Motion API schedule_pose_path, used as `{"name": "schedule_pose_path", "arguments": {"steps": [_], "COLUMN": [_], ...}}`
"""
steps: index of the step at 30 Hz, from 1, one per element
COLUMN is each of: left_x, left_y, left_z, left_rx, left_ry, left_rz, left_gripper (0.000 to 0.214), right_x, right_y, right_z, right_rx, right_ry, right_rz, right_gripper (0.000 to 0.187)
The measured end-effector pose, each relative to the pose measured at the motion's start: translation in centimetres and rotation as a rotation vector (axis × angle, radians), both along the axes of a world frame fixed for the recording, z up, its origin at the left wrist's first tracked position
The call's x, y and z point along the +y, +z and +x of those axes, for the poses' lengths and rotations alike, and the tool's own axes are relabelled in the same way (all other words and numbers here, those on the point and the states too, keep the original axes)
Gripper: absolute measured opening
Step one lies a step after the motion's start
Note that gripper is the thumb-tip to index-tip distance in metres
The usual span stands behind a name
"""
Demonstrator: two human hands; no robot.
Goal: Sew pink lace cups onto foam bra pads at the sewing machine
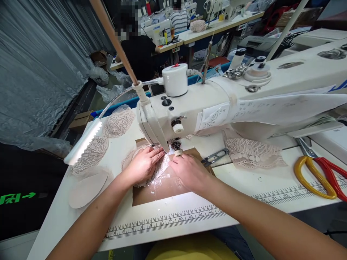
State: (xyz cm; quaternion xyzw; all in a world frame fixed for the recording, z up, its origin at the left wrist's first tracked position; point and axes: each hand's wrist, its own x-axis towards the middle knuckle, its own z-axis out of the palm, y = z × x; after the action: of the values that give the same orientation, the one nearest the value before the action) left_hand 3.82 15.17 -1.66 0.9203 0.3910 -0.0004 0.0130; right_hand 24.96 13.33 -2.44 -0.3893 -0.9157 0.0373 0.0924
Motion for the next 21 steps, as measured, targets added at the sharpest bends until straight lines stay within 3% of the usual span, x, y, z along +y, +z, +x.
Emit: {"name": "schedule_pose_path", "arguments": {"steps": [6, 12, 17, 21], "left_x": [-0.2, -1.2, 0.2, 1.2], "left_y": [-0.3, -0.9, -0.9, -0.9], "left_z": [-0.5, -0.4, -0.7, -1.0], "left_rx": [-0.022, -0.115, -0.108, -0.14], "left_ry": [-0.003, -0.068, -0.055, -0.047], "left_rz": [0.057, 0.015, 0.013, -0.006], "left_gripper": [0.04, 0.039, 0.038, 0.042], "right_x": [0.1, 0.3, 0.8, 1.2], "right_y": [-0.8, -0.9, -1.2, -1.6], "right_z": [-0.3, -0.2, -0.4, -0.4], "right_rx": [0.036, 0.074, 0.08, 0.092], "right_ry": [-0.029, -0.024, -0.051, -0.073], "right_rz": [0.088, 0.15, 0.176, 0.109], "right_gripper": [0.029, 0.029, 0.04, 0.041]}}
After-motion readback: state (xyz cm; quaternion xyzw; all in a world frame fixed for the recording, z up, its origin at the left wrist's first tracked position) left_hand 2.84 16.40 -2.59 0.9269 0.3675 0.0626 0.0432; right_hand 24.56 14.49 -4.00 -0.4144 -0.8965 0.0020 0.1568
